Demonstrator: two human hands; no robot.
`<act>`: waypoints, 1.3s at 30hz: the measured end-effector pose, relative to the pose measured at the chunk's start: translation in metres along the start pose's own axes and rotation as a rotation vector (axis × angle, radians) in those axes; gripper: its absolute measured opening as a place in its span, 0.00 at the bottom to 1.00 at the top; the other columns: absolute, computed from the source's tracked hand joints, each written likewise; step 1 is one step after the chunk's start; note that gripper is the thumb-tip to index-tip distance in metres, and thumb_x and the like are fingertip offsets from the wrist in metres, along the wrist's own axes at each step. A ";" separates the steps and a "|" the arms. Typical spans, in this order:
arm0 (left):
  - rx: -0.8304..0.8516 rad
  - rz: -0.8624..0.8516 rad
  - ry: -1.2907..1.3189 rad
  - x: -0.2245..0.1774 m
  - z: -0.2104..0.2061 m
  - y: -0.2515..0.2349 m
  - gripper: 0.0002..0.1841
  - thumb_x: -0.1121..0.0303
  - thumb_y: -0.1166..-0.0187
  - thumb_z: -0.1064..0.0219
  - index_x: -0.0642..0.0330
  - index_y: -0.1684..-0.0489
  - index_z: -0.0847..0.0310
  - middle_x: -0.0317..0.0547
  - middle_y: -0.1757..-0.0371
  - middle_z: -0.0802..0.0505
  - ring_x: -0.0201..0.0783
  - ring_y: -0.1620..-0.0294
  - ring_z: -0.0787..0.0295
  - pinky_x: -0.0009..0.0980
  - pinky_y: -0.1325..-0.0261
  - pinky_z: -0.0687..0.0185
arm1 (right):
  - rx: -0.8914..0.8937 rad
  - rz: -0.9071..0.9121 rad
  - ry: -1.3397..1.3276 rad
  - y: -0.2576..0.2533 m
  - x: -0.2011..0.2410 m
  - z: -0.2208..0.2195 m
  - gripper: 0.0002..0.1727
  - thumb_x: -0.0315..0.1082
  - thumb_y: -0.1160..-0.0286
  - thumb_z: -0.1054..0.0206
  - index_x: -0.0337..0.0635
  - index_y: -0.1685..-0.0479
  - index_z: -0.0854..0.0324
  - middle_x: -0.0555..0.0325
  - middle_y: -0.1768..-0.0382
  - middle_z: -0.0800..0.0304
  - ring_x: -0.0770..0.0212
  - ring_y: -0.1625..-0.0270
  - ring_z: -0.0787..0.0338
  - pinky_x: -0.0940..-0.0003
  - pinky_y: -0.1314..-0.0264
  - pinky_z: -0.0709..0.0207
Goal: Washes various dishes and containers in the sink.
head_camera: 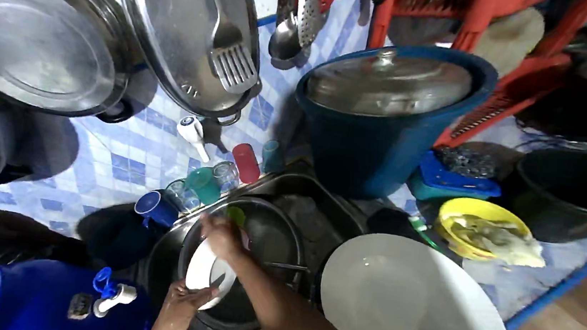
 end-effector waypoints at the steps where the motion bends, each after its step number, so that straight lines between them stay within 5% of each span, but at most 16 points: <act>1: -0.022 0.008 0.027 0.003 -0.001 0.000 0.16 0.88 0.45 0.26 0.70 0.58 0.16 0.43 0.66 0.04 0.32 0.62 0.05 0.31 0.53 0.07 | 0.102 0.149 0.177 0.018 0.023 -0.014 0.28 0.49 0.06 0.50 0.33 0.44 0.13 0.36 0.50 0.08 0.41 0.41 0.10 0.40 0.31 0.23; 4: -0.143 -0.063 0.007 0.000 -0.003 0.007 0.17 0.90 0.50 0.28 0.65 0.63 0.18 0.33 0.72 0.07 0.23 0.69 0.10 0.24 0.61 0.10 | 0.183 0.391 0.371 0.038 0.045 -0.040 0.26 0.49 0.07 0.50 0.39 0.36 0.15 0.39 0.52 0.06 0.40 0.43 0.08 0.38 0.34 0.22; 6: -0.217 -0.091 -0.030 -0.001 -0.005 0.020 0.14 0.87 0.50 0.30 0.63 0.68 0.18 0.30 0.77 0.09 0.21 0.74 0.12 0.22 0.66 0.12 | 0.164 0.176 0.139 0.013 0.020 -0.026 0.28 0.47 0.04 0.54 0.34 0.31 0.17 0.34 0.42 0.10 0.39 0.35 0.11 0.39 0.27 0.25; 9: -0.222 -0.089 0.030 0.007 -0.007 0.031 0.12 0.86 0.48 0.30 0.64 0.68 0.15 0.35 0.73 0.06 0.25 0.69 0.08 0.25 0.60 0.09 | 0.137 -0.088 -0.066 -0.009 -0.017 -0.016 0.33 0.51 0.03 0.58 0.31 0.33 0.18 0.33 0.38 0.14 0.40 0.34 0.15 0.41 0.27 0.28; 13: -0.116 -0.042 0.116 0.028 0.007 0.020 0.17 0.85 0.43 0.23 0.69 0.57 0.21 0.39 0.65 0.08 0.28 0.61 0.09 0.29 0.52 0.10 | 0.302 0.338 0.436 0.047 0.031 -0.063 0.26 0.51 0.07 0.50 0.41 0.35 0.16 0.38 0.50 0.07 0.37 0.43 0.09 0.34 0.38 0.21; 15: -0.178 -0.101 0.074 0.025 0.010 0.025 0.13 0.84 0.48 0.24 0.64 0.66 0.18 0.32 0.72 0.07 0.24 0.68 0.09 0.27 0.59 0.10 | 0.296 0.381 0.384 0.052 0.033 -0.064 0.24 0.47 0.06 0.51 0.41 0.33 0.16 0.38 0.50 0.07 0.38 0.42 0.08 0.36 0.37 0.21; 17: -0.254 -0.141 0.060 0.017 0.008 0.040 0.11 0.85 0.45 0.29 0.65 0.66 0.15 0.33 0.72 0.06 0.24 0.68 0.08 0.25 0.59 0.09 | 0.247 0.183 0.131 0.026 0.011 -0.047 0.25 0.43 0.04 0.52 0.34 0.32 0.16 0.36 0.41 0.09 0.41 0.34 0.11 0.40 0.27 0.25; 20: -0.286 -0.134 0.128 0.013 0.008 0.049 0.09 0.86 0.39 0.29 0.69 0.62 0.14 0.41 0.68 0.04 0.30 0.65 0.05 0.29 0.56 0.06 | 0.168 -0.095 -0.091 0.001 -0.022 -0.035 0.29 0.46 0.03 0.55 0.29 0.39 0.16 0.36 0.43 0.13 0.46 0.41 0.15 0.47 0.32 0.26; 23: -0.230 0.003 0.152 0.020 0.015 0.046 0.15 0.86 0.39 0.26 0.70 0.54 0.17 0.44 0.64 0.04 0.32 0.61 0.05 0.31 0.52 0.06 | 0.228 0.132 0.269 0.027 0.021 -0.043 0.28 0.47 0.04 0.55 0.33 0.39 0.15 0.36 0.45 0.09 0.40 0.38 0.10 0.39 0.33 0.22; 27: -0.197 -0.076 0.144 0.024 0.016 0.043 0.13 0.86 0.47 0.28 0.64 0.64 0.16 0.35 0.70 0.06 0.26 0.65 0.08 0.27 0.56 0.09 | 0.378 0.426 0.447 0.049 0.041 -0.072 0.25 0.47 0.06 0.50 0.35 0.45 0.13 0.40 0.52 0.07 0.42 0.43 0.09 0.39 0.38 0.21; 29: -0.267 -0.069 0.195 0.028 0.015 0.045 0.10 0.85 0.41 0.27 0.68 0.62 0.15 0.41 0.68 0.04 0.31 0.64 0.06 0.30 0.55 0.07 | 0.204 0.321 0.180 0.019 0.010 -0.052 0.20 0.39 0.09 0.44 0.32 0.43 0.11 0.38 0.48 0.07 0.43 0.40 0.08 0.42 0.31 0.21; 32: -0.339 0.000 0.342 0.032 0.016 0.048 0.10 0.85 0.29 0.34 0.73 0.52 0.19 0.51 0.59 0.04 0.38 0.58 0.04 0.36 0.49 0.06 | -0.302 -0.153 -0.335 -0.018 -0.071 0.006 0.18 0.37 0.11 0.41 0.31 0.40 0.14 0.36 0.43 0.10 0.44 0.39 0.11 0.44 0.31 0.22; 34: -0.383 0.108 0.420 0.037 0.016 0.048 0.10 0.76 0.14 0.43 0.72 0.41 0.24 0.50 0.56 0.05 0.37 0.55 0.05 0.35 0.49 0.06 | -0.641 -0.347 -0.535 -0.014 -0.120 0.033 0.20 0.41 0.08 0.45 0.34 0.34 0.20 0.42 0.46 0.16 0.49 0.45 0.17 0.50 0.41 0.23; 35: -0.403 0.167 0.456 0.042 0.015 0.048 0.14 0.69 0.08 0.48 0.69 0.36 0.26 0.48 0.54 0.06 0.36 0.54 0.05 0.36 0.50 0.06 | -0.751 -0.381 -0.525 -0.005 -0.137 0.041 0.23 0.40 0.07 0.47 0.31 0.28 0.23 0.34 0.36 0.18 0.42 0.35 0.18 0.44 0.32 0.25; 37: -0.393 0.238 0.531 0.053 0.013 0.043 0.25 0.54 0.04 0.59 0.62 0.25 0.30 0.48 0.44 0.08 0.37 0.45 0.08 0.40 0.43 0.09 | -0.802 -0.408 -0.477 0.004 -0.165 0.047 0.28 0.39 0.04 0.55 0.29 0.14 0.39 0.29 0.17 0.34 0.37 0.15 0.32 0.43 0.13 0.40; 39: -0.371 0.268 0.573 0.061 0.012 0.039 0.30 0.46 0.05 0.66 0.57 0.20 0.34 0.48 0.39 0.10 0.39 0.41 0.10 0.43 0.41 0.10 | -0.782 -0.379 -0.601 0.007 -0.171 0.051 0.27 0.37 0.03 0.57 0.28 0.14 0.40 0.32 0.16 0.34 0.42 0.14 0.33 0.50 0.12 0.41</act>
Point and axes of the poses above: each hand's wrist, its own y-axis away from the middle knuckle, its own z-axis out of the back of the hand, x = y × z, the point moved 7 cm from there along -y, towards the middle knuckle
